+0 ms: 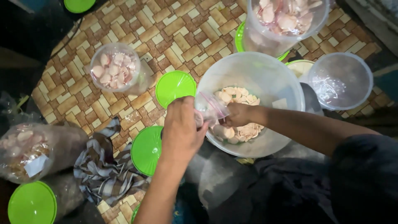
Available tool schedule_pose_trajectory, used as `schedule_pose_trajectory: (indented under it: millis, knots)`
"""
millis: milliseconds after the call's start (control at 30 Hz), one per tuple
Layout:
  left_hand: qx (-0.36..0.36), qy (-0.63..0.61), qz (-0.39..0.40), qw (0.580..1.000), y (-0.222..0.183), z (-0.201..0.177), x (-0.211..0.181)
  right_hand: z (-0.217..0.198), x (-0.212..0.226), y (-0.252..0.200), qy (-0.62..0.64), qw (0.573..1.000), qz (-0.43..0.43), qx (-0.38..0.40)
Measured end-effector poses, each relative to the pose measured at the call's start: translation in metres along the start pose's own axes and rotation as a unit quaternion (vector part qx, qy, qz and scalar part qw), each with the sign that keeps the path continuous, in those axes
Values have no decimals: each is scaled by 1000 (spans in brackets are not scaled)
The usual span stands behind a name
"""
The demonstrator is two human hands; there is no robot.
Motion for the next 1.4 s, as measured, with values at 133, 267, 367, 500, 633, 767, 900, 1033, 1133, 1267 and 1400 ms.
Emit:
schedule_pose_trajectory:
  millis: [133,267,367,500,633,767,900,1033,1133,1267,1400]
  knots:
    - [-6,-16,23,1000,4,-5,-5,-29,5,-25,26,972,210,-102]
    - [-5,-23,13,1000,-1,0,-7,-75,93,-44,-329,920,105,-182]
    - [-2,-7,25,1000,1,0,-12,-102,103,-66,-205,907,207,-304]
    - [9,3,24,1000,2,-4,-16,-147,132,-103,128,835,247,-474]
    - [1,13,21,1000,1,1,-14,-169,175,-130,371,661,130,-640]
    - [-27,42,39,998,-4,8,-14,-172,196,-132,349,646,82,-674]
    - [-48,40,46,997,0,2,-19,-177,200,-127,302,668,75,-676]
    - [-47,45,51,997,-2,3,-18,-179,208,-121,276,701,78,-653]
    - [-32,46,47,997,-2,5,-19,-176,206,-115,267,728,75,-627]
    - [-17,58,45,997,-1,1,-24,-180,204,-109,248,765,63,-591]
    - [-12,56,33,998,0,0,-25,-182,197,-109,331,737,54,-587]
Point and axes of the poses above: each hand's wrist, its own y-axis towards the middle knuckle, its own z-axis out of the palm, x = y × z, the point moved 4 cm from there along y, towards the middle knuckle, and after that the axes turned 15 degrees about y, right-handed, at the moved point
